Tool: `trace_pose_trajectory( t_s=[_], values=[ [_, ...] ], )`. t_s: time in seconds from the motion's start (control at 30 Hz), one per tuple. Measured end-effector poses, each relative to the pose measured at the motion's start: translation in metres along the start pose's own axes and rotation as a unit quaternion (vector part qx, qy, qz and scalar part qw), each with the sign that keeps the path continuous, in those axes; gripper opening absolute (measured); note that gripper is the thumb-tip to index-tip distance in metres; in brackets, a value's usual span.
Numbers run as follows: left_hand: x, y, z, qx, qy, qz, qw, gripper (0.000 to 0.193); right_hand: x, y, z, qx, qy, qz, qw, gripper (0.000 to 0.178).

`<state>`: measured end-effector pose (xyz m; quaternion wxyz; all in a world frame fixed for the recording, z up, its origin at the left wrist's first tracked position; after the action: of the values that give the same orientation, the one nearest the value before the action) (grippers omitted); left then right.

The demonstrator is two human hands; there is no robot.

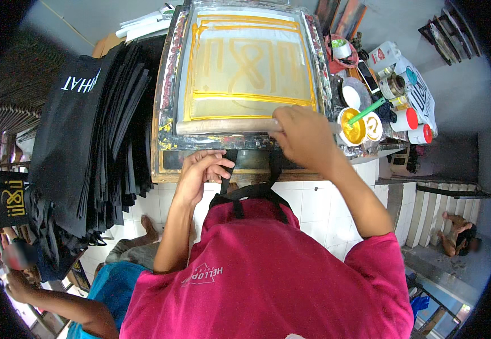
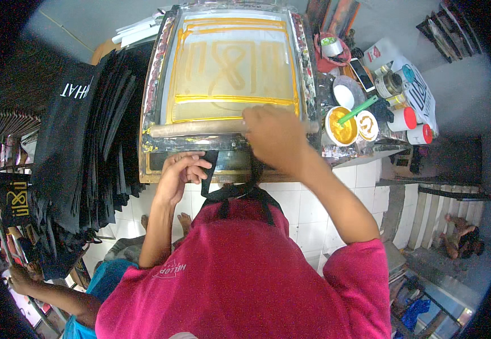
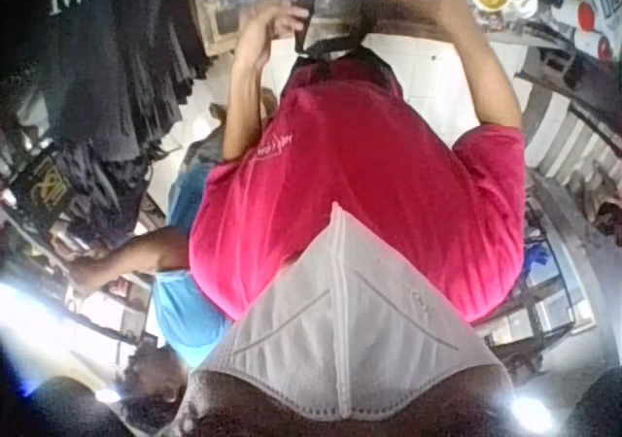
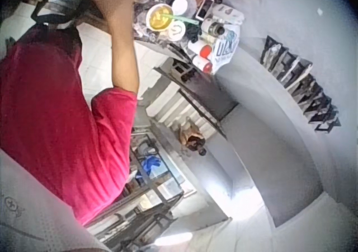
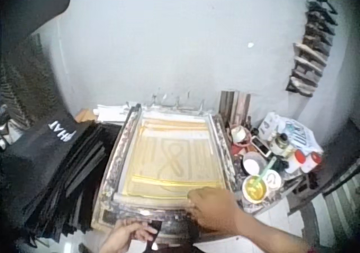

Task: The person performs screen printing on black tote bags by placing each bag on the printing bed, lowering the screen, and using a squeegee to apply gold ink. They repeat this process for several bags, stacking the finished ones to the side and adding more ink to the screen from a container using a plastic spatula.

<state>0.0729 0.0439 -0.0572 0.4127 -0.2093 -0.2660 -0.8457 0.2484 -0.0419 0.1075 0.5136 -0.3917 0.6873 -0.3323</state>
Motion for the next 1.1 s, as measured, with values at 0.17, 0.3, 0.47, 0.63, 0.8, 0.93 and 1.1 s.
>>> trace_pose_trajectory(
  t_s=[0.17,0.3,0.47,0.63,0.8,0.93,1.1],
  values=[
    [0.004,0.002,0.001,0.021,-0.008,0.003,1.000,0.033,-0.011,0.020,0.010,0.066,-0.018,0.037,0.997,0.018],
    [0.001,-0.002,-0.006,0.039,-0.040,0.025,0.998,0.032,-0.068,0.047,0.071,0.073,-0.010,0.035,0.997,0.023],
    [-0.004,-0.005,-0.015,0.097,-0.087,0.027,0.991,0.044,-0.161,0.082,0.160,0.126,0.036,-0.037,0.991,0.039],
    [0.001,0.001,-0.020,0.258,-0.159,0.014,0.953,0.052,-0.222,0.075,0.198,0.078,0.015,-0.042,0.996,0.047],
    [0.009,-0.007,-0.026,0.236,-0.156,0.015,0.959,0.049,-0.187,0.088,0.200,0.161,-0.002,0.044,0.986,0.038],
    [0.014,-0.031,-0.002,0.109,-0.103,0.021,0.988,0.044,-0.163,0.108,0.200,0.129,-0.022,0.080,0.988,0.043],
    [0.024,-0.047,0.044,0.016,-0.019,0.101,0.995,0.041,-0.240,0.076,0.223,0.123,0.056,-0.024,0.991,0.044]
  ],
)
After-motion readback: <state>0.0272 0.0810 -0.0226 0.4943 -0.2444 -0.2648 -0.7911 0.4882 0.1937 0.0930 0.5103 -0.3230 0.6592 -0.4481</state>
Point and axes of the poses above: each hand's wrist, its own x-axis away from the middle knuckle, its own y-axis out of the palm, z = x × y, the point moved 10 cm from there along -x, towards the middle knuckle, and after that the axes turned 12 degrees about z, right-handed, at the moved point
